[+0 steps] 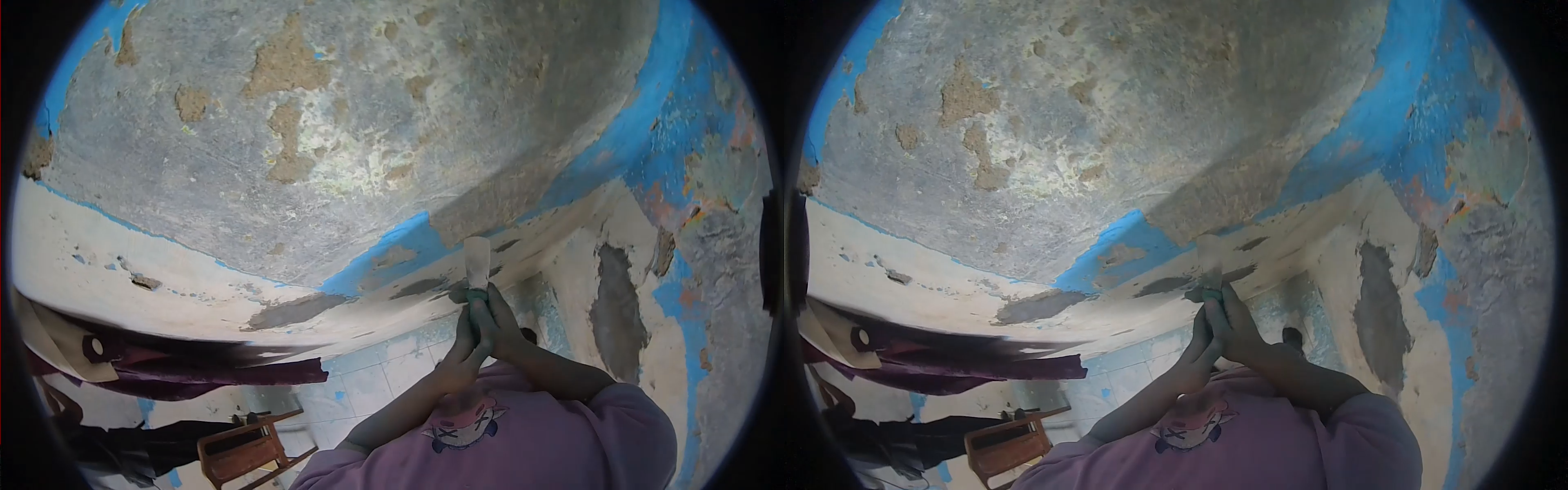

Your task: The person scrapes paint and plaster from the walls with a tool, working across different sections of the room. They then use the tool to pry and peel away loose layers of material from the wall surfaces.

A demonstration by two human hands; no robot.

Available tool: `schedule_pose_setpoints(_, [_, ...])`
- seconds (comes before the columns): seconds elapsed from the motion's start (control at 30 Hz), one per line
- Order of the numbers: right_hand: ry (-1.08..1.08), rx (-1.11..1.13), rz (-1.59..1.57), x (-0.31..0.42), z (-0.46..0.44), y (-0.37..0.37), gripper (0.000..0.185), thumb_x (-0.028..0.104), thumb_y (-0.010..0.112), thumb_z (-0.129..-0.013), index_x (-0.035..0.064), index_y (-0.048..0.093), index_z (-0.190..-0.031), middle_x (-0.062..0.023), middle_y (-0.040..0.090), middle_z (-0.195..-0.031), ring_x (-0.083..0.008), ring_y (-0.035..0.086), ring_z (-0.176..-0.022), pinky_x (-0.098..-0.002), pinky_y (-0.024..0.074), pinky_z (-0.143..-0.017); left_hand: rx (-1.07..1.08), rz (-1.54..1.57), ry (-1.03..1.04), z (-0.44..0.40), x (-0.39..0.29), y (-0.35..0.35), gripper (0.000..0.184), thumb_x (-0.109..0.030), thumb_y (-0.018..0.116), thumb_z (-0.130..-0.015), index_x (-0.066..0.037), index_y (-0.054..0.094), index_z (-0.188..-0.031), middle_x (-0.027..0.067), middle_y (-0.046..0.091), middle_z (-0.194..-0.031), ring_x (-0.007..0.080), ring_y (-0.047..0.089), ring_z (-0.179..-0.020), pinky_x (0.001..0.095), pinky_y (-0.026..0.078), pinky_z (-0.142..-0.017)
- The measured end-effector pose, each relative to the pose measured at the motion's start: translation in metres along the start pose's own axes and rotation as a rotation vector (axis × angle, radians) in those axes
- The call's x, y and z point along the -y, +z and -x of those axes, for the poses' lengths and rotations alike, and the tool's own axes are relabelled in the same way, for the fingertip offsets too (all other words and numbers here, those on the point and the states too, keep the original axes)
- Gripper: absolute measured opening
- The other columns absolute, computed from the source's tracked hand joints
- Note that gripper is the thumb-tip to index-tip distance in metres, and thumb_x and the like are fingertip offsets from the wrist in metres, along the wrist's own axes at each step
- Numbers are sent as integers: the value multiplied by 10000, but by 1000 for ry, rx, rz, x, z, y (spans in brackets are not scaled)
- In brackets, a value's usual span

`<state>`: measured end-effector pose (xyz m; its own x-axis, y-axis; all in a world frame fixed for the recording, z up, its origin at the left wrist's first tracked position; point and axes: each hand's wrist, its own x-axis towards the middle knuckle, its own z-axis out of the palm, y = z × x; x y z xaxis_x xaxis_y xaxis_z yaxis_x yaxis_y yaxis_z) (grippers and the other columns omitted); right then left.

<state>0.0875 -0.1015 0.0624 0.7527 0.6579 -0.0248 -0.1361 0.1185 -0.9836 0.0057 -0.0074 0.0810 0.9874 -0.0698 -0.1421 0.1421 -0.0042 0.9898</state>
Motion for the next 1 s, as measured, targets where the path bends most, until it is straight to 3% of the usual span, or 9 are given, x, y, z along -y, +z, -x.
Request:
schedule_pose_setpoints(0.03, [24, -12, -75, 3, 1, 3, 335, 215, 347, -940, 19, 372, -1211, -89, 528, -1066, -116, 487, -917, -267, 414, -808, -104, -69, 70, 4, 6, 1, 619, -286, 395, -932, 62, 92, -1345, 211, 315, -1283, 297, 316, -1218, 339, 264, -1006])
schedule_pose_setpoints(0.07, [47, -26, -151, 7, 2, 6, 322, 219, 345, -941, 26, 385, -1196, -83, 540, -1050, -105, 492, -887, -261, 423, -781, -89, -75, 61, 7, 3, -6, 619, -286, 395, -932, 62, 92, -1345, 211, 315, -1283, 297, 316, -1218, 339, 264, -1006])
schedule_pose_setpoints(0.13, [35, -76, -191, 12, 3, 18, 302, 217, 350, -941, 41, 393, -1183, -72, 546, -1029, -88, 495, -847, -246, 431, -741, -16, 116, -204, 11, -4, -22, 542, -293, 364, -931, 26, 182, -1329, 119, 482, -1023, 174, 482, -920, 306, 408, -776])
schedule_pose_setpoints(0.17, [0, -122, -187, 11, 2, 24, 266, 192, 346, -942, 36, 406, -1148, -66, 546, -968, -63, 486, -718, -224, 418, -593, -40, 155, -142, 12, -3, -27, 440, -295, 392, -938, 8, 314, -1248, 31, 449, -872, 97, 407, -728, 262, 390, -677])
schedule_pose_setpoints(0.2, [-36, -170, -182, 10, 2, 30, 231, 167, 343, -942, 32, 420, -1113, -59, 547, -906, -37, 477, -590, -203, 404, -444, -23, 149, -154, 13, -6, -31, 440, -295, 392, -938, 8, 314, -1248, 31, 449, -872, 97, 407, -728, 262, 390, -677])
schedule_pose_setpoints(0.37, [-175, -315, -180, 4, -6, 74, 644, 86, 371, -896, 85, -5, -1418, -121, 510, -976, -192, 529, -831, -299, 434, -778, -87, 111, -211, 24, -12, -54, 527, -380, 345, -934, -26, 199, -1297, 132, 421, -1127, 200, 469, -982, 322, 430, -777])
schedule_pose_setpoints(0.57, [-191, -357, -78, 23, -15, 97, 663, 132, 387, -892, -11, -25, -1392, -123, 479, -942, -208, 506, -876, -303, 394, -822, -176, -8, 85, 33, 9, -70, 670, -547, 207, -906, -102, 30, -1374, 154, 307, -1343, 209, 330, -1238, 348, 278, -1007])
schedule_pose_setpoints(0.93, [-143, -488, 39, 23, -23, 129, 636, 226, 343, -908, 15, 0, -1399, -277, 358, -1315, -352, 490, -1067, -360, 356, -909, -10, -409, 377, 26, -33, -95, 815, -572, 291, -862, 65, 141, -1347, 273, 291, -1336, 375, 438, -1148, 358, 387, -906])
schedule_pose_setpoints(1.0, [-163, -647, 61, 18, -42, 128, 607, 190, 338, -905, 40, 33, -1408, -217, 440, -1165, -290, 506, -958, -333, 387, -847, 33, -434, 401, 18, -32, -106, 804, -564, 311, -862, 65, 179, -1346, 275, 296, -1334, 385, 461, -1130, 352, 411, -884])
